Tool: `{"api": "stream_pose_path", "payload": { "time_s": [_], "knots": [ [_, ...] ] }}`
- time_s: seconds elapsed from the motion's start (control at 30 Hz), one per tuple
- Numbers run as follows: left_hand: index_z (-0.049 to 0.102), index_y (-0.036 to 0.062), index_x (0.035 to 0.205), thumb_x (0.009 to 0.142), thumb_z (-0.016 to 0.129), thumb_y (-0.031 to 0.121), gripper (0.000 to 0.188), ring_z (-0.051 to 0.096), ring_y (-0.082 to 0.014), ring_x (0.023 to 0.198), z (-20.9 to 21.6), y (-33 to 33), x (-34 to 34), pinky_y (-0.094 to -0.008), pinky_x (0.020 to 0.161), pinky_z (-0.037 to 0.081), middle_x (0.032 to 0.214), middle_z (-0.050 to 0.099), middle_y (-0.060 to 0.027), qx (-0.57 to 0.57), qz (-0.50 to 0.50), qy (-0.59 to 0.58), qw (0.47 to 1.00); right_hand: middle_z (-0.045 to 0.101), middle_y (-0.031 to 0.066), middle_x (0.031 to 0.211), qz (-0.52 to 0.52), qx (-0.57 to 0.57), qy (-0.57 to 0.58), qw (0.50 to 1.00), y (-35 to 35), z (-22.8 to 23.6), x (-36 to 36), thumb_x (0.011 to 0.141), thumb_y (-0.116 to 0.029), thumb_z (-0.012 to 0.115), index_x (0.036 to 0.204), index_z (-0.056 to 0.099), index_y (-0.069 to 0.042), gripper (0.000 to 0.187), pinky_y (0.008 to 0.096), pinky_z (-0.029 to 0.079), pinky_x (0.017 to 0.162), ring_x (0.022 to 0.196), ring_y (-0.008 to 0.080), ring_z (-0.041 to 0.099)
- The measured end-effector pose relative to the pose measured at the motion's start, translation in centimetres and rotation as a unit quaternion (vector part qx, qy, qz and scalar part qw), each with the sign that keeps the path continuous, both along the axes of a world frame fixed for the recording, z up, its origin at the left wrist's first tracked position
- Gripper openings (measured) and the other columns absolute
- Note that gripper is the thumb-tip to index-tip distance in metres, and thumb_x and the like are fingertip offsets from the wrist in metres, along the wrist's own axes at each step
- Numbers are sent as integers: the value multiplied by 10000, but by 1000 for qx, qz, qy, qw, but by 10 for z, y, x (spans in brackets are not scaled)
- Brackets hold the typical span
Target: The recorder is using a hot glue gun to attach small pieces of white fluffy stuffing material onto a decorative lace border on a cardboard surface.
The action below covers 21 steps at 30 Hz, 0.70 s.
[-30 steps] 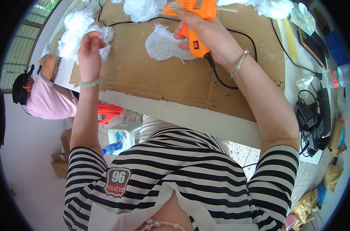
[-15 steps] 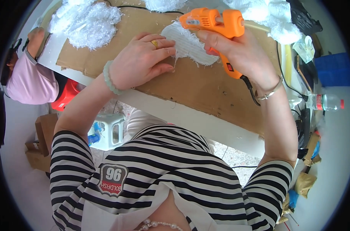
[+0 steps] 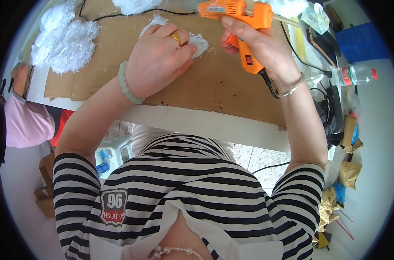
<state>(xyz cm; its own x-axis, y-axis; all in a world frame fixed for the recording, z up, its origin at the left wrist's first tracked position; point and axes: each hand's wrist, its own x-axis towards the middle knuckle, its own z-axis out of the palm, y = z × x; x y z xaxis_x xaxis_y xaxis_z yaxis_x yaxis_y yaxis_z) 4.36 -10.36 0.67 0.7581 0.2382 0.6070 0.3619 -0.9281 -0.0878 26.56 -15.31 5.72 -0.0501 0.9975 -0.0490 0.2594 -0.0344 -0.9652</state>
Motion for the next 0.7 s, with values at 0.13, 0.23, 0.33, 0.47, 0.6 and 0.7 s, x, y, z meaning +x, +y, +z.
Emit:
{"api": "stream_pose_path", "payload": {
  "time_s": [0.13, 0.23, 0.33, 0.47, 0.6, 0.7],
  "knots": [
    [609, 80, 660, 624, 684, 105, 86, 560, -212, 830, -6, 5, 8, -367, 701, 464, 796, 611, -31, 19, 14, -13, 1000, 639, 55, 829, -23, 8, 38, 999, -2, -11, 2, 941, -326, 554, 924, 625, -17, 318, 297, 525, 703, 779, 147, 627],
    [610, 76, 646, 645, 675, 85, 65, 569, -231, 793, -11, 11, 6, -372, 692, 465, 758, 603, -35, -52, 43, -51, 996, 637, 59, 840, 3, 3, 81, 997, -1, -22, 4, 943, -323, 554, 930, 623, -15, 316, 306, 539, 724, 788, 149, 632],
    [614, 74, 651, 664, 667, 75, 55, 573, -247, 761, -13, 13, 6, -371, 685, 464, 722, 593, -36, -107, 68, -63, 990, 634, 65, 852, -25, -3, 132, 991, 1, -31, -1, 945, -328, 549, 936, 619, -8, 328, 317, 551, 752, 802, 162, 639],
    [615, 74, 652, 662, 675, 83, 62, 574, -248, 736, -13, 11, 7, -372, 677, 462, 706, 586, -34, -120, 81, -56, 988, 630, 66, 857, -28, -13, 154, 988, 4, -33, -7, 949, -332, 539, 956, 610, -10, 330, 330, 555, 768, 827, 171, 640],
    [615, 77, 650, 656, 684, 95, 71, 568, -256, 726, -6, 5, 9, -374, 673, 457, 696, 577, -37, -157, 72, -55, 983, 629, 66, 872, -36, 11, 175, 984, 5, -30, -14, 955, -335, 524, 965, 607, -14, 332, 334, 554, 772, 842, 165, 632],
    [609, 83, 644, 634, 709, 118, 107, 558, -250, 737, -3, -1, 20, -372, 666, 447, 699, 574, -36, -110, 48, -92, 988, 629, 71, 895, -24, 21, 169, 985, 7, -34, -11, 957, -334, 517, 965, 611, -13, 335, 334, 552, 780, 843, 162, 626]
  ]
}}
